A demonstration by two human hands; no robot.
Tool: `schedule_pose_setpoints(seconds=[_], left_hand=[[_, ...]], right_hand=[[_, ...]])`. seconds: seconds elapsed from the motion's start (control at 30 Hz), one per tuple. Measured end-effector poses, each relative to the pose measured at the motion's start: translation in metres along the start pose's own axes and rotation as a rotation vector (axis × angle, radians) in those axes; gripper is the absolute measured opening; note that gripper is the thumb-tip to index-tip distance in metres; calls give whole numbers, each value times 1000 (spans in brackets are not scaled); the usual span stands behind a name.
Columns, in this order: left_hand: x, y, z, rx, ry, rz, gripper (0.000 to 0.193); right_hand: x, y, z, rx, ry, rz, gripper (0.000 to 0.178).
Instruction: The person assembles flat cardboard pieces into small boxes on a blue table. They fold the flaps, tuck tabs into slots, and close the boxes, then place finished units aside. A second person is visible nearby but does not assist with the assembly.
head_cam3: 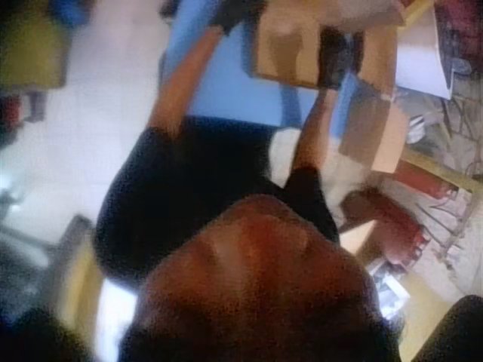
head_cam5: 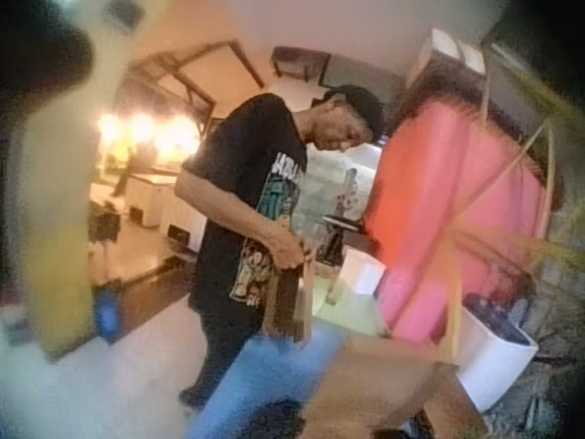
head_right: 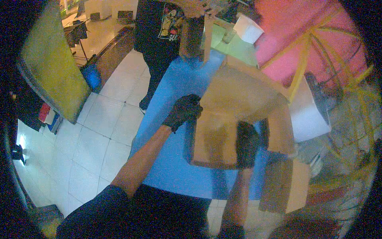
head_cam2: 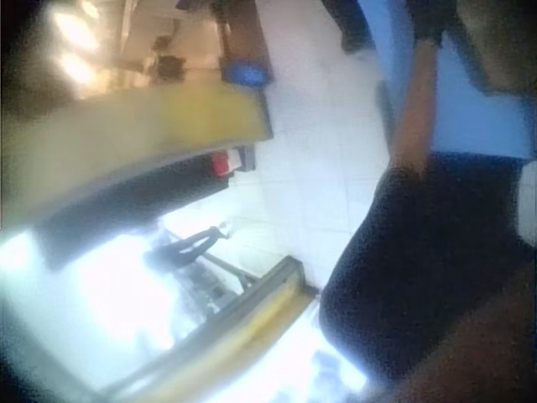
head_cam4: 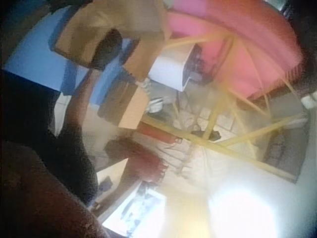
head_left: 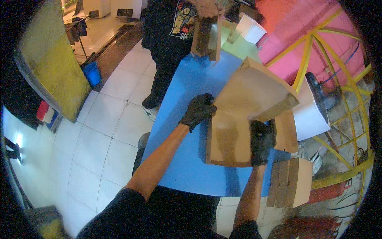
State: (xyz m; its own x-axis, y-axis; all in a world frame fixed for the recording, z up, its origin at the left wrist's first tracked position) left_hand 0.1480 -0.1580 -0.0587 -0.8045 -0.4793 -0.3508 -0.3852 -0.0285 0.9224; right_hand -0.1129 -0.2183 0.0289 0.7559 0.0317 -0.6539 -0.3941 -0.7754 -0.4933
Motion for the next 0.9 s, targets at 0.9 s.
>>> schedule_pose_setpoints(seconds=[0.9], left_hand=[[0,-19,-12,312,-299,-7,51]], right_hand=[[133,51,-63,-574,-750,-94,27]])
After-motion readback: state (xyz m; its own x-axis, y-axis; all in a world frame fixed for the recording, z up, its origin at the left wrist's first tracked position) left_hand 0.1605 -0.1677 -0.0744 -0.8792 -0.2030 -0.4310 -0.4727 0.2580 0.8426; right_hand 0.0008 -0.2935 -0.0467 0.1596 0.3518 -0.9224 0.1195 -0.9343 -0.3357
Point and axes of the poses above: each hand's wrist, its own z-axis away from the middle knuckle, its own x-axis out of the palm, y = z × x, the point moved 3 cm from there along -z, towards the middle knuckle, and after that the axes turned 13 degrees about -z, right-handed, at the moved point
